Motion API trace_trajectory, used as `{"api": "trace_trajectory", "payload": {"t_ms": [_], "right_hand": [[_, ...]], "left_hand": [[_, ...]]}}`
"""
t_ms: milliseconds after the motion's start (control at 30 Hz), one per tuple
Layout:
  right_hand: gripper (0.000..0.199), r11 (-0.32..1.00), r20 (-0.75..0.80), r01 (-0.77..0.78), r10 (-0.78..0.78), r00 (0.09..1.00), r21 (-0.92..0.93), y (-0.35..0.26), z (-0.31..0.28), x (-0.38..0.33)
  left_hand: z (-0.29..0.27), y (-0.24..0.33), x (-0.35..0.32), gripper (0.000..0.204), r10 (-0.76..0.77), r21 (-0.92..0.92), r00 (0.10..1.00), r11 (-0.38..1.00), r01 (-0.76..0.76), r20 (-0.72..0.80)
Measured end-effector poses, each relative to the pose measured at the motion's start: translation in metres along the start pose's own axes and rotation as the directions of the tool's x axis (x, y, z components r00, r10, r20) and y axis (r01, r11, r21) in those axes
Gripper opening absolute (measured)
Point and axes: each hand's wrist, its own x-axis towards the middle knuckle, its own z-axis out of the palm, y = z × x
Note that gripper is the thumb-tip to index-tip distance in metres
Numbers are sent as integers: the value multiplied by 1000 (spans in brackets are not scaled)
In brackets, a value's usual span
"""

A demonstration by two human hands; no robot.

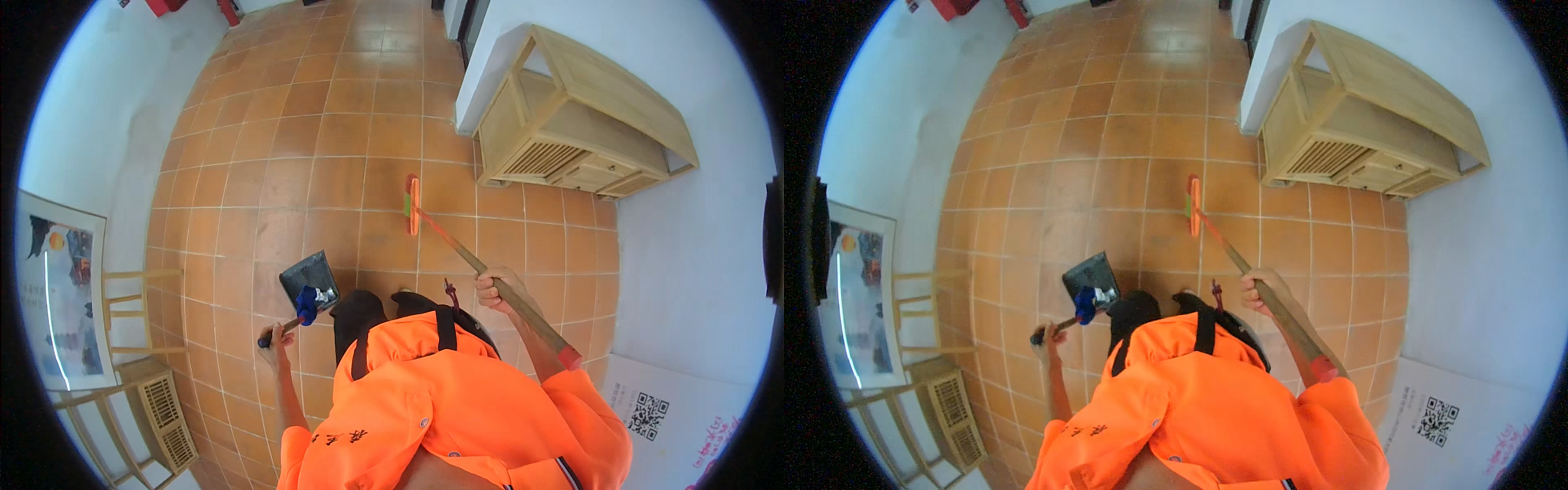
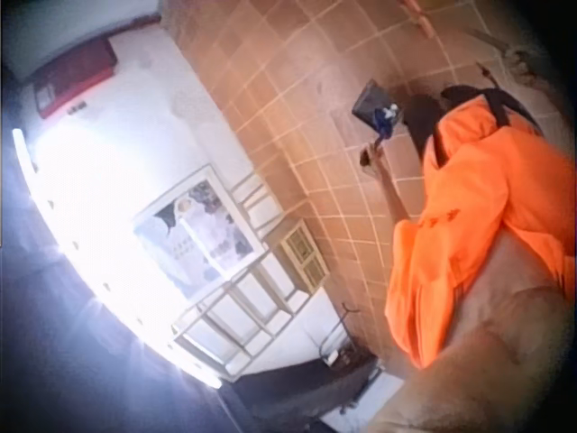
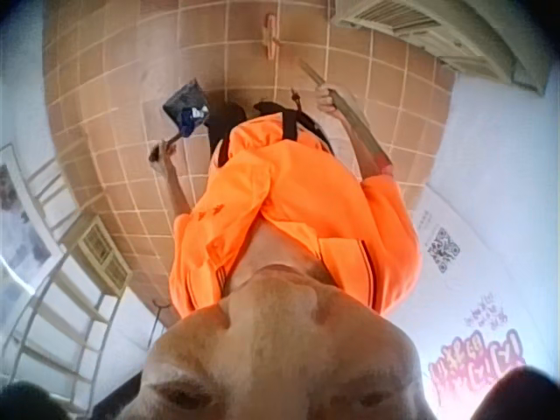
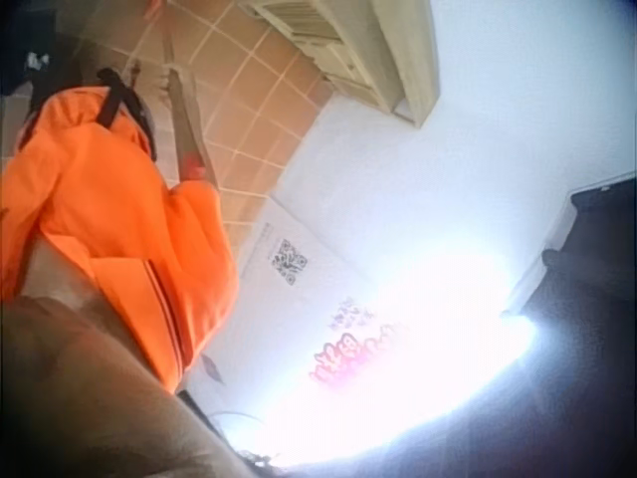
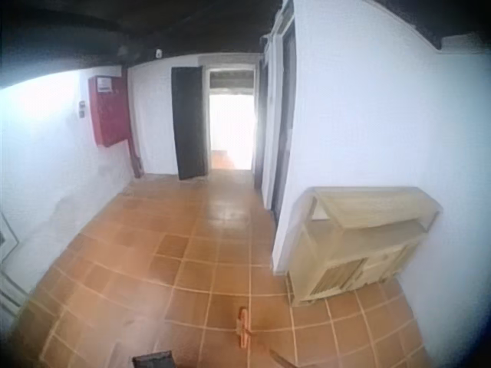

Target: The person sweeps a tiled floor using a broom and dustpan, collecting debris into the dustpan. They move through a hallway with display boards and then sweep a staircase, maintaining a continuous cleaning motion.

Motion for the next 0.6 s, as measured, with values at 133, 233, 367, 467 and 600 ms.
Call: {"api": "trace_trajectory", "payload": {"t_ms": [133, 233, 367, 467, 600], "right_hand": [[7, 994, -104, 40, -51, 993, -105, -51, 57, 37], [6, 992, -92, 45, -56, 994, -114, -92, 64, 78], [10, 960, -50, 106, -123, 991, -260, -154, 107, 149], [11, 880, -75, 233, -289, 955, -414, -198, 145, 169], [15, 842, -147, 274, -378, 914, -465, -221, 198, 172]], "left_hand": [[46, 32, 69, 18, -34, 45, 999, 998, 32, 39], [73, 2, 154, 24, -152, 97, 984, 985, 143, 95], [99, -44, 269, 41, -150, 15, 978, 989, 149, 143], [158, 22, 299, 23, -191, -60, 901, 971, 232, 389], [193, 78, 349, 18, -186, 126, 924, 980, 152, 333]]}}
